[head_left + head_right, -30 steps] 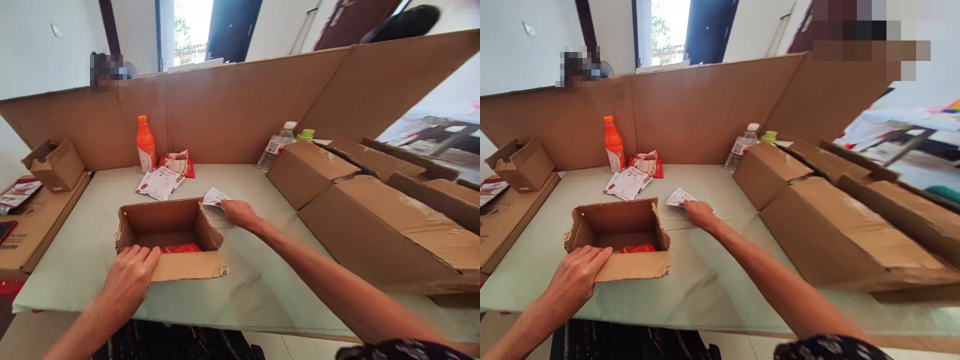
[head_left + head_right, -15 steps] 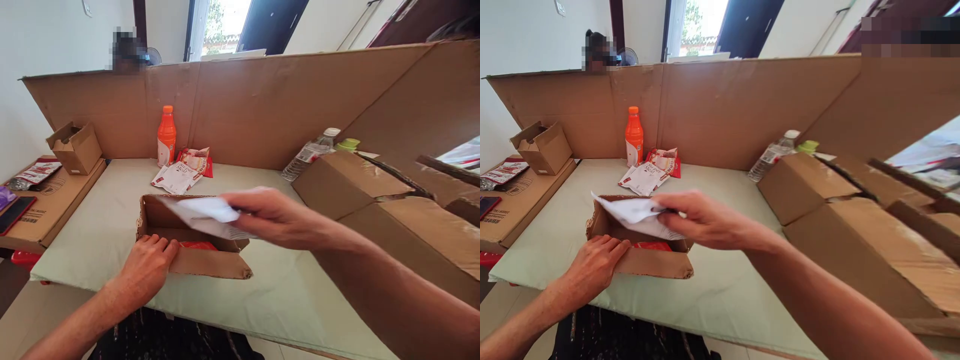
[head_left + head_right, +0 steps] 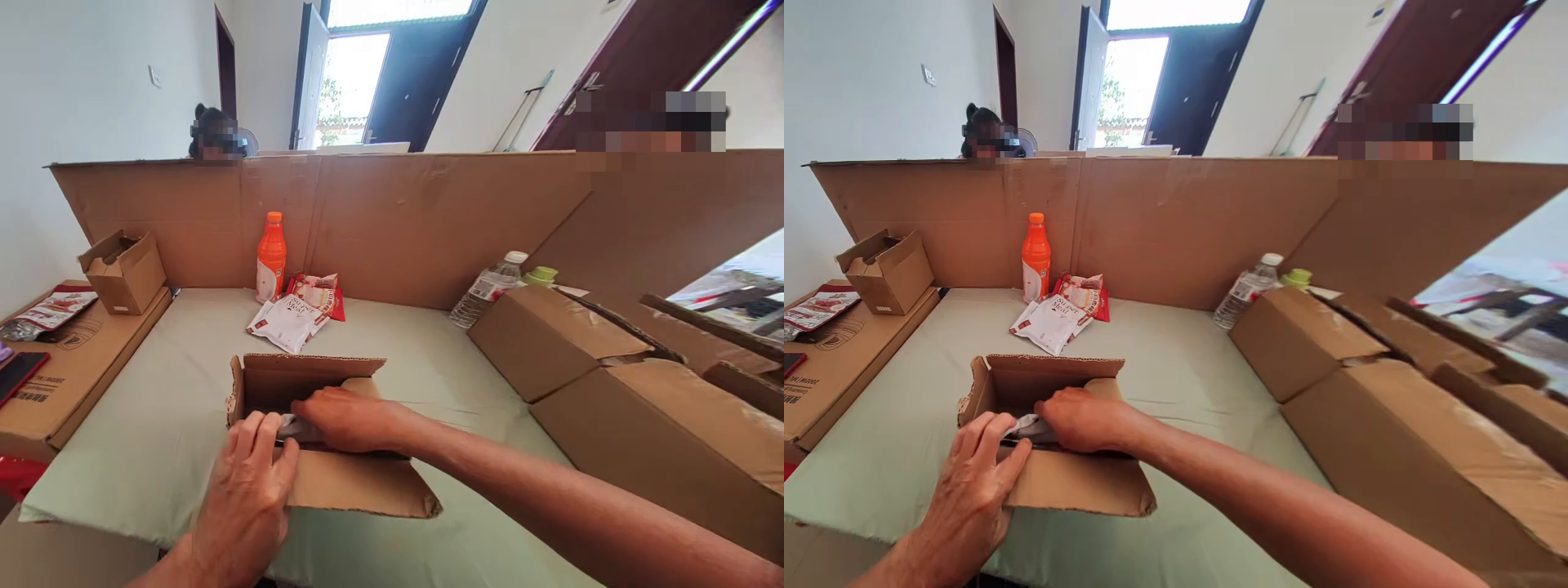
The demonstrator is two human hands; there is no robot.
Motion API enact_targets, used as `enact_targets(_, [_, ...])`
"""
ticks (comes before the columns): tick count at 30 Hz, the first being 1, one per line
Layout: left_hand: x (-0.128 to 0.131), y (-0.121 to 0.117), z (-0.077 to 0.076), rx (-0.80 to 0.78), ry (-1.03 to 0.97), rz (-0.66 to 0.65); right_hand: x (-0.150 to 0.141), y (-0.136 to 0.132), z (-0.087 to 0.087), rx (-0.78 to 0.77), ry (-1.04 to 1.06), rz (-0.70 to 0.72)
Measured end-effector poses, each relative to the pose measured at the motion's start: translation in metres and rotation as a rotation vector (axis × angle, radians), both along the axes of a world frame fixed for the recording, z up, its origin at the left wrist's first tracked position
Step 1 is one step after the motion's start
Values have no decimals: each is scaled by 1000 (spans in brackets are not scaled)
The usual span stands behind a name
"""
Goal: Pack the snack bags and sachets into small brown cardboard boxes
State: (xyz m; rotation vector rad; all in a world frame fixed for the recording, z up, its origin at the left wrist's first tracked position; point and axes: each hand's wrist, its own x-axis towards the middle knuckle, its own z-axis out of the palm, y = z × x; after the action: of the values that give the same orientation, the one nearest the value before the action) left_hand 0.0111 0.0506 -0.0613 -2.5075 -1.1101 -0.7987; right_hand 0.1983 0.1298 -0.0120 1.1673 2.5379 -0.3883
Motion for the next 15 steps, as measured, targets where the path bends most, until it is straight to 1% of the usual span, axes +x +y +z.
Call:
enact_targets(2, [0,4,0,-37,-1,-27,7,-6,5,32,119,55])
enact_targets(4, [-1,10,-1,-126,-1,-86,25,-12,18,130,408,58])
enact_targets(5, [-1,12,-2,-165,-4,-113,36,-13,27,207,584,12])
enact_targets(7, [-2,17,-7,-174,-29,-150,60,-2,41,396,881,-184])
enact_targets(8, [-2,19,-9,-144,-48,-162,71,12,44,480,966,-302])
enact_targets(9, [-2,22,-11,-101,-66,-170,79,30,43,532,991,-412])
enact_targets(10, [-2,24,-13,-57,-77,-171,84,52,37,540,942,-500])
enact_targets(11, [-2,26,-15,-15,-82,-168,85,78,27,500,851,-558])
enact_targets(12, [-2,27,-17,10,-69,-163,83,104,14,424,708,-589])
enact_targets(13, [-2,28,-19,26,-45,-156,78,130,-2,346,543,-592])
enact_targets(15, [-3,29,-25,42,12,-130,62,173,-34,263,391,-588])
